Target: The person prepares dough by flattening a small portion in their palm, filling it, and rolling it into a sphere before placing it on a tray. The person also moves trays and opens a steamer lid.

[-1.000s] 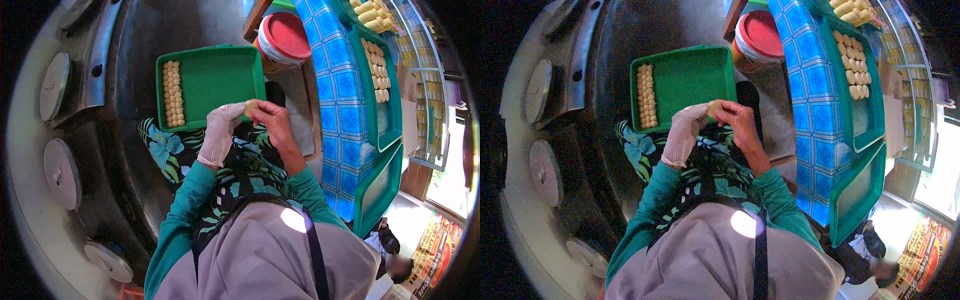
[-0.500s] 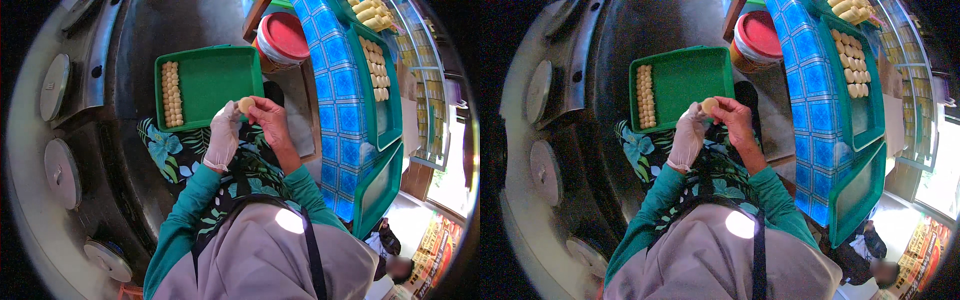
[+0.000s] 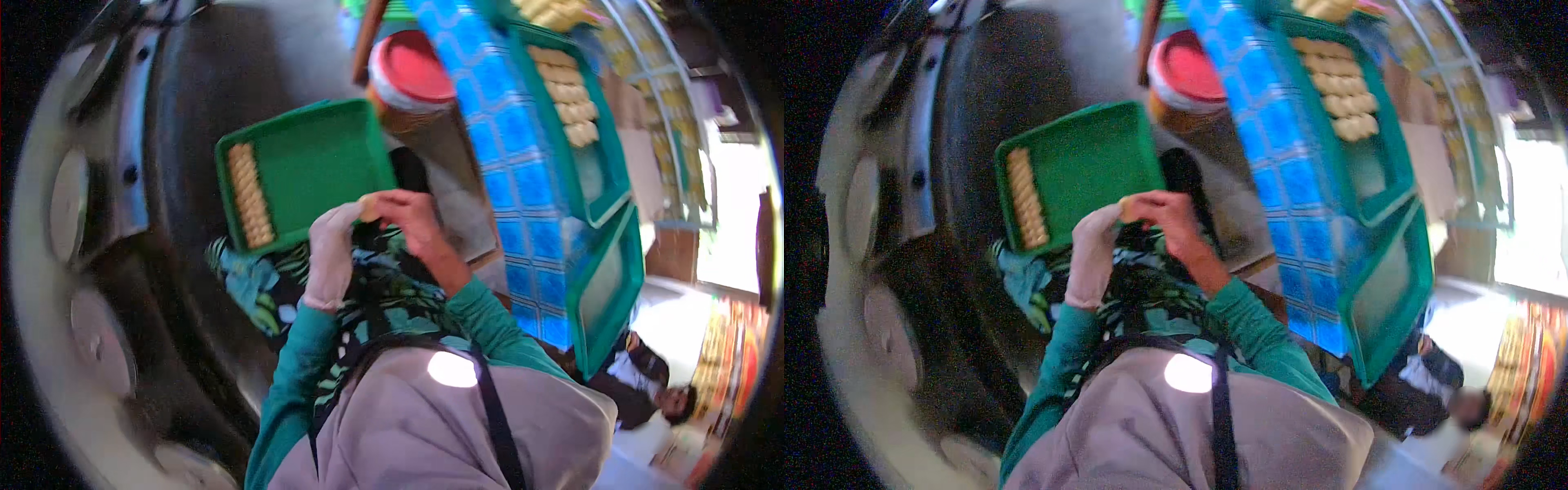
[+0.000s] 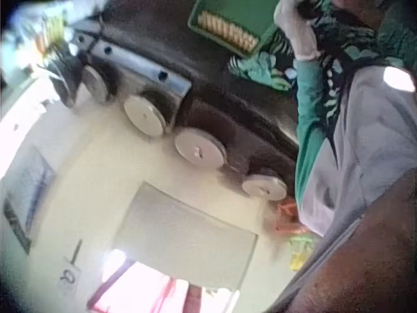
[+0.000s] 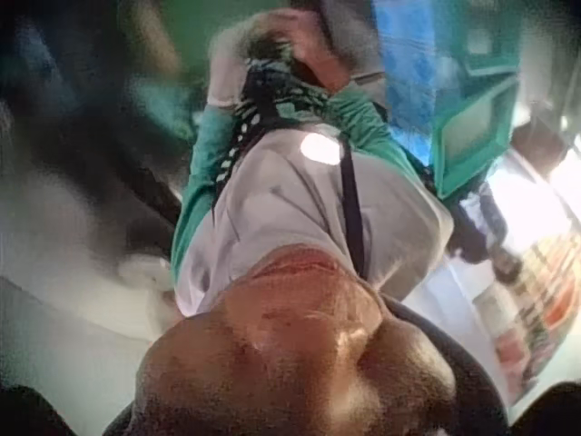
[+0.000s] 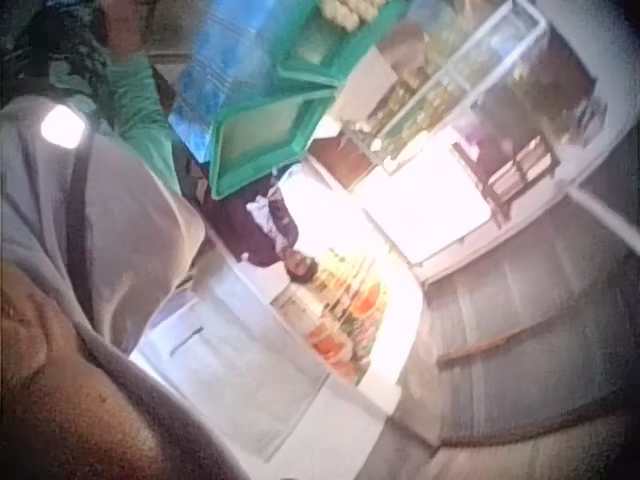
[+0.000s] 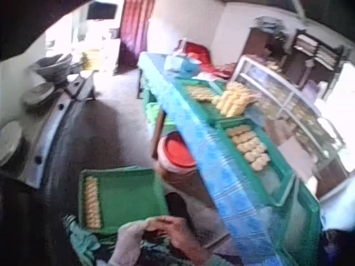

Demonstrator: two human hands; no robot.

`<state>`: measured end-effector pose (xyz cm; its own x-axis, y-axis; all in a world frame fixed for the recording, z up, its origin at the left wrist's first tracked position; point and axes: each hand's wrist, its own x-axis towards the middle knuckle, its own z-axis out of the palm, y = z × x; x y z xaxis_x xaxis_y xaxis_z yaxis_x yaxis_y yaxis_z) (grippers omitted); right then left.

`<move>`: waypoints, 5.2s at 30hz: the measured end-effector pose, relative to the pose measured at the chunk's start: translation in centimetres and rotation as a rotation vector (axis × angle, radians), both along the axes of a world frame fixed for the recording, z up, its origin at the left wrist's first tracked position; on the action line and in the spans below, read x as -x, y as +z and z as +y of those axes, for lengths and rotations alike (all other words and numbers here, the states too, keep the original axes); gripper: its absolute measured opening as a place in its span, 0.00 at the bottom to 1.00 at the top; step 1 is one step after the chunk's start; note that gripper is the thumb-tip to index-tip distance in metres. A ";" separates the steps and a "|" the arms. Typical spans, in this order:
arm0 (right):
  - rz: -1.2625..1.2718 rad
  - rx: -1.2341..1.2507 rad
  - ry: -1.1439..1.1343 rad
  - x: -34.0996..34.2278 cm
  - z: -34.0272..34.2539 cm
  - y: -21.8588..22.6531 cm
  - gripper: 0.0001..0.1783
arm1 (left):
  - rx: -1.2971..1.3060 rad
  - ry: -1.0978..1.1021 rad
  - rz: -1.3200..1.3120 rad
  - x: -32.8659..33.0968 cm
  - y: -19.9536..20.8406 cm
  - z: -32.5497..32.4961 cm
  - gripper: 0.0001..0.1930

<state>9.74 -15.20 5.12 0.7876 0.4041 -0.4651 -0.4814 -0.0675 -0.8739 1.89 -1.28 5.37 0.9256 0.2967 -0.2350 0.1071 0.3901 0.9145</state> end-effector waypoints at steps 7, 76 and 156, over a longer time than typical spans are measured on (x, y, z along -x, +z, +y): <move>-0.113 0.042 -0.047 0.3 -1.7 0.6 0.21 | 0.286 -0.053 0.056 -1.0 1.5 -1.9 0.14; -1.180 0.383 1.272 -16.2 13.9 4.6 0.20 | 1.077 0.472 -0.659 8.6 -11.3 15.0 0.20; -2.024 0.778 0.504 -5.3 20.2 -14.2 0.34 | -1.522 0.108 0.122 1.2 -13.2 4.5 0.09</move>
